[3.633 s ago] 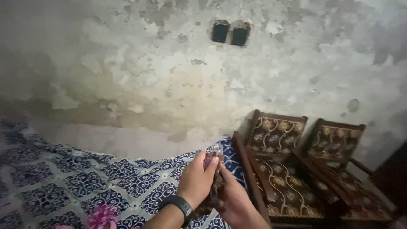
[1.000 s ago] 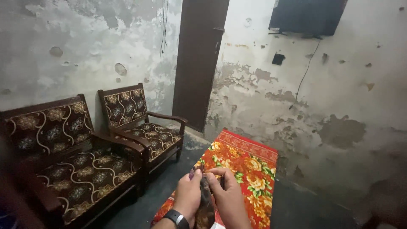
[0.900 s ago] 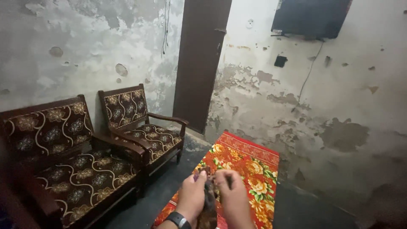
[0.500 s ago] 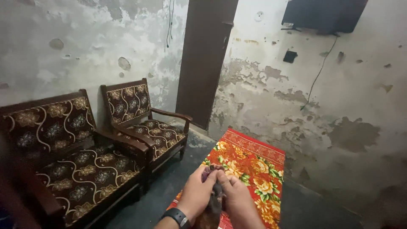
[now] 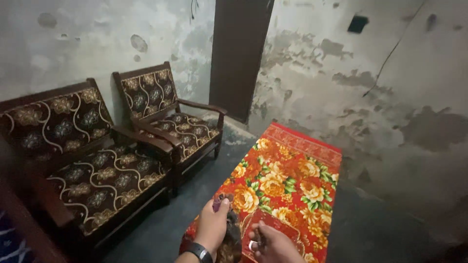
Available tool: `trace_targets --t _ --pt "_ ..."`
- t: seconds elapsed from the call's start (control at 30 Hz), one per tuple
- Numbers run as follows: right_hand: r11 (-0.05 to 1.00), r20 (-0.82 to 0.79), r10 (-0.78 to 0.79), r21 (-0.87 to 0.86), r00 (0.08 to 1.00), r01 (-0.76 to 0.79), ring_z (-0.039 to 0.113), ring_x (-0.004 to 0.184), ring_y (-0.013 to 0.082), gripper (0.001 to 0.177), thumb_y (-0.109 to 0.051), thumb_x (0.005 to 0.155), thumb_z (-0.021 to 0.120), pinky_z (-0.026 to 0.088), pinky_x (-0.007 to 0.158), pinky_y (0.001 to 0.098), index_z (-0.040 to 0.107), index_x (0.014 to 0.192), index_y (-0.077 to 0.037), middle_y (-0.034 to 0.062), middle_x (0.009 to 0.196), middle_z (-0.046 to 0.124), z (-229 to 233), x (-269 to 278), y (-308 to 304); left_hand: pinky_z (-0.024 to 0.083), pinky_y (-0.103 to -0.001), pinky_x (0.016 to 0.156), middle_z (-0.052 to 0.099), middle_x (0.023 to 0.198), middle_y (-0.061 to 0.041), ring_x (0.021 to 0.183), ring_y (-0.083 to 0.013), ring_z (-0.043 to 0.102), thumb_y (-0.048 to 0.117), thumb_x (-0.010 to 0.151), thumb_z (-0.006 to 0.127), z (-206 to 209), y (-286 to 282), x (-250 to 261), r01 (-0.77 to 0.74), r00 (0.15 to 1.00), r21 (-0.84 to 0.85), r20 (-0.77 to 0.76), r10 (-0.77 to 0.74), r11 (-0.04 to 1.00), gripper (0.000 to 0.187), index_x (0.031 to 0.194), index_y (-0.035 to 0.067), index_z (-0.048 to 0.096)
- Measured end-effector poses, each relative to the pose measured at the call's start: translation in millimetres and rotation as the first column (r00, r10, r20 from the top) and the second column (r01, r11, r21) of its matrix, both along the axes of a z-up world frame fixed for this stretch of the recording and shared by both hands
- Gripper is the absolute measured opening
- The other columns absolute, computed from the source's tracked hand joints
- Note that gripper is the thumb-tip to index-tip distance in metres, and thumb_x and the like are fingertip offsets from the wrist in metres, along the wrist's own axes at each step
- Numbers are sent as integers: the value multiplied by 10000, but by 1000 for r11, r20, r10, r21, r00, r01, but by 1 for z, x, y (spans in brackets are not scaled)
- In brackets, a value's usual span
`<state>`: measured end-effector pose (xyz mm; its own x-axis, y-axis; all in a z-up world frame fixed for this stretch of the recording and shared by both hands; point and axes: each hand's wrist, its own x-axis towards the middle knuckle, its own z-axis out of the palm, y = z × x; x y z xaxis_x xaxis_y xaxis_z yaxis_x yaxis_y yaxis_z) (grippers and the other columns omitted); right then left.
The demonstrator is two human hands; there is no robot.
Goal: Clean and tidy a decorative basket and surroundings in a bedroom.
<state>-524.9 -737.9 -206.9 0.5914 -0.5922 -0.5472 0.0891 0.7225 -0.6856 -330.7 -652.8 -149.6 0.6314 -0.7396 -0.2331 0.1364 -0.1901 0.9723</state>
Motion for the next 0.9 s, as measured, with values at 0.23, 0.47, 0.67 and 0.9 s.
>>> trace_targets --t 0.23,0.47,0.67,0.9 --pt "973 -148 -58 211 987 88 648 885 266 339 -61 855 645 557 789 415 592 1190 -49 108 913 674 -148 -81 -106 538 -358 795 778 900 -59 855 -189 727 352 924 657 -41 -30 -38 -74 995 172 73 62 982 324 1080 80 739" --pt "683 -601 239 -455 763 -572 661 687 167 216 12 768 775 559 635 324 749 981 -9 53 789 713 -275 -106 -184 536 -353 734 708 875 -56 788 -167 655 307 971 640 -127 -83 -78 -124 981 38 -144 128 992 315 1101 31 720" --pt "943 -521 208 -119 828 -312 681 669 284 193 81 709 712 561 618 411 716 884 0 154 770 707 -412 -109 -249 526 -293 780 741 895 11 823 -101 678 317 964 622 -117 -98 -96 -163 979 122 -103 175 979 288 1100 83 719" --pt "84 -996 -6 -84 84 -993 714 832 243 197 -298 806 760 580 763 366 785 952 -167 71 929 762 -376 -103 -237 514 -291 780 721 916 -6 837 -112 657 317 983 608 -154 -88 -92 -162 974 162 -133 184 973 323 1130 55 728"
